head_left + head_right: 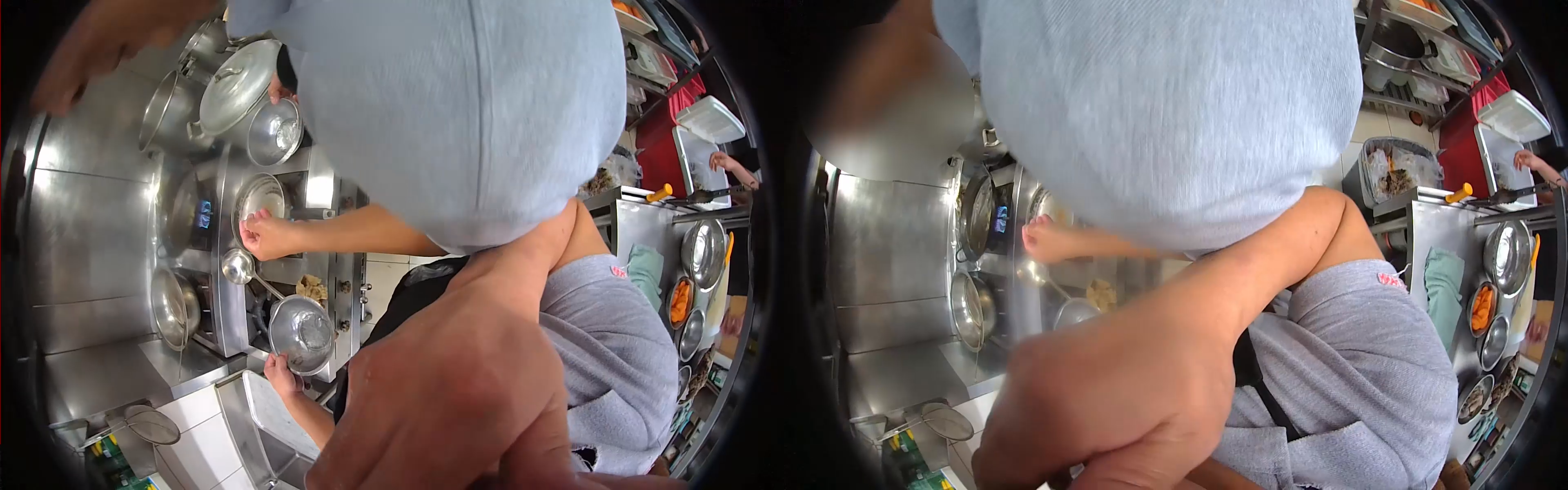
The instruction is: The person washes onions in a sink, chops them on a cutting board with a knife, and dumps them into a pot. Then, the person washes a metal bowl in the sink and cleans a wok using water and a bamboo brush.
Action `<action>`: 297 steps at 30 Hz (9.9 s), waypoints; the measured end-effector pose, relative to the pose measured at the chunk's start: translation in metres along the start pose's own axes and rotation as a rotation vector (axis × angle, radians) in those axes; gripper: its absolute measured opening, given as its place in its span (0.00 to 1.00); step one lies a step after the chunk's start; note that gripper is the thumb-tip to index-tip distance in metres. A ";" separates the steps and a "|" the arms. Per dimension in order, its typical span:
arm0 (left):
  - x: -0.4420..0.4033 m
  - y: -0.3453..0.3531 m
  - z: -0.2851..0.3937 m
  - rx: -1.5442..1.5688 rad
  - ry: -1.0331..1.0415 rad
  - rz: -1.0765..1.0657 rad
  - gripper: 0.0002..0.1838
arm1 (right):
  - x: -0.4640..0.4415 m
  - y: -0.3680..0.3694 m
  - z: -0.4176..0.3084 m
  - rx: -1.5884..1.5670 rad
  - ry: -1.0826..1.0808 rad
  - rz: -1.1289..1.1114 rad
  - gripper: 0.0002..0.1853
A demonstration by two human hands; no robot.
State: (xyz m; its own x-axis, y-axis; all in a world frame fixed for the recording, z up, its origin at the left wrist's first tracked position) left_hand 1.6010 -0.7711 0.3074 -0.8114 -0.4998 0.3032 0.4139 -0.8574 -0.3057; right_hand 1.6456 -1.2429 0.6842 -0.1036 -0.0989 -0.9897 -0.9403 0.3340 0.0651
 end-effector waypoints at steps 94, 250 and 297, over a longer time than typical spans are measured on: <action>0.381 -0.199 -0.484 0.133 -0.255 0.379 0.05 | 0.147 0.296 0.126 -0.033 1.197 -0.304 0.18; 0.487 -1.232 -0.609 0.284 0.077 0.001 0.12 | 0.761 1.215 0.378 1.005 1.707 -0.580 0.15; 0.516 -1.318 -0.625 0.262 0.139 0.191 0.03 | 0.584 1.197 0.589 0.873 2.292 -0.139 0.12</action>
State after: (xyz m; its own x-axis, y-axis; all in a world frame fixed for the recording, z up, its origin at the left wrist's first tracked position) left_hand 0.3785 0.1777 0.3028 -0.7499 -0.6482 0.1319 0.6410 -0.7614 -0.0971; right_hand 0.6507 -0.3488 0.1090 -0.6654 -0.3480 0.6604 -0.7465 0.3185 -0.5842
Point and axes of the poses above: each hand's wrist, its own x-axis away from the middle knuckle, its own y-axis out of the palm, z = x × y, the point moved 9 cm from there along -x, towards the middle knuckle, and after that the axes turned 3 degrees about -x, right-handed, at the moved point
